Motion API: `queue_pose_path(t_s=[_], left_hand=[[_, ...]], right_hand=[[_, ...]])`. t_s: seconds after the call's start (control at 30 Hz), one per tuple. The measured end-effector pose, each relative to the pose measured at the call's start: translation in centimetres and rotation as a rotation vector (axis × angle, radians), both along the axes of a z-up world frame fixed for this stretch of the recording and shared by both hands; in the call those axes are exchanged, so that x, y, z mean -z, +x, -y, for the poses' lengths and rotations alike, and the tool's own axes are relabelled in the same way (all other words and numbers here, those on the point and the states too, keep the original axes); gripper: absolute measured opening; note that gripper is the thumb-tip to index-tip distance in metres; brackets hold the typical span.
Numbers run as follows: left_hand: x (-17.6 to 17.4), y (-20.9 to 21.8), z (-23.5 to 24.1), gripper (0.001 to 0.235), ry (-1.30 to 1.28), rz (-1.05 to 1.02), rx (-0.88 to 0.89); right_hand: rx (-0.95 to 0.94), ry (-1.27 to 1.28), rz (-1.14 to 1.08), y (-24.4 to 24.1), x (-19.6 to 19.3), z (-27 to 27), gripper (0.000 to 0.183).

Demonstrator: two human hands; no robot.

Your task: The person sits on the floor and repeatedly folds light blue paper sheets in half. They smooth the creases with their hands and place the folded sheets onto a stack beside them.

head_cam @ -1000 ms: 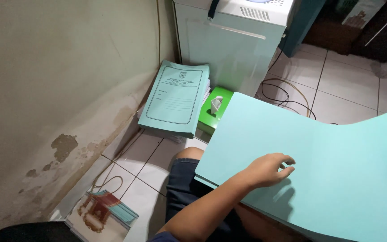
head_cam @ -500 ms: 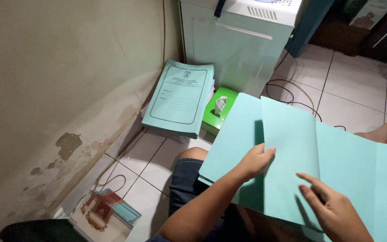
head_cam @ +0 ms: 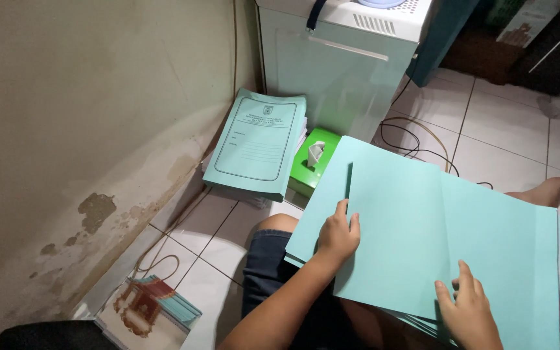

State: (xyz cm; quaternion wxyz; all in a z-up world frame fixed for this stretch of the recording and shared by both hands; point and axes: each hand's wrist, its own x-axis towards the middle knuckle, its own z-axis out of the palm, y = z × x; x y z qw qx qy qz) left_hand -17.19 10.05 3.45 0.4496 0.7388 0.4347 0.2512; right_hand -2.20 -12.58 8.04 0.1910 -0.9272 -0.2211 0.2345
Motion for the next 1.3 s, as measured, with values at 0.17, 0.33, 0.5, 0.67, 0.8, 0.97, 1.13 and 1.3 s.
queue_pose_path(t_s=[0.17, 0.33, 0.5, 0.67, 0.8, 0.97, 1.13, 1.3], left_hand=[[2.1, 0.6, 0.6, 0.055, 0.342, -0.114, -0.035], [3.4, 0.5, 0.4, 0.072, 0.537, -0.348, -0.01], [2.3, 0.2, 1.0, 0.059, 0.716, -0.423, -0.092], [0.4, 3.6, 1.1, 0.068, 0.5, -0.718, 0.11], [0.0, 9.1, 0.1, 0.075, 0.429, -0.806, 0.299], [1.1, 13.0, -6.5, 0.074, 0.436, -0.667, 0.192], [0.3, 12.9, -8.2, 0.073, 0.523, -0.591, 0.027], [-0.7, 12.3, -7.5, 0.078, 0.484, -0.609, 0.056]], right_hand=[[0.001, 0.039, 0.107, 0.1, 2.0, 0.0, 0.07], [-0.127, 0.099, 0.509, 1.2, 7.3, 1.0, 0.06], [-0.421, -0.064, 0.593, 1.9, 8.5, 1.3, 0.064], [-0.544, -0.041, 0.709, 3.0, 10.1, 1.5, 0.073], [-0.558, -0.012, 0.707, 3.3, 10.6, 1.6, 0.077], [-0.547, -0.046, 0.605, 3.1, 9.4, 1.4, 0.078], [-0.526, -0.082, 0.569, 4.8, 8.0, -1.7, 0.08], [-0.552, -0.057, 0.492, 8.9, 6.2, -9.1, 0.084]])
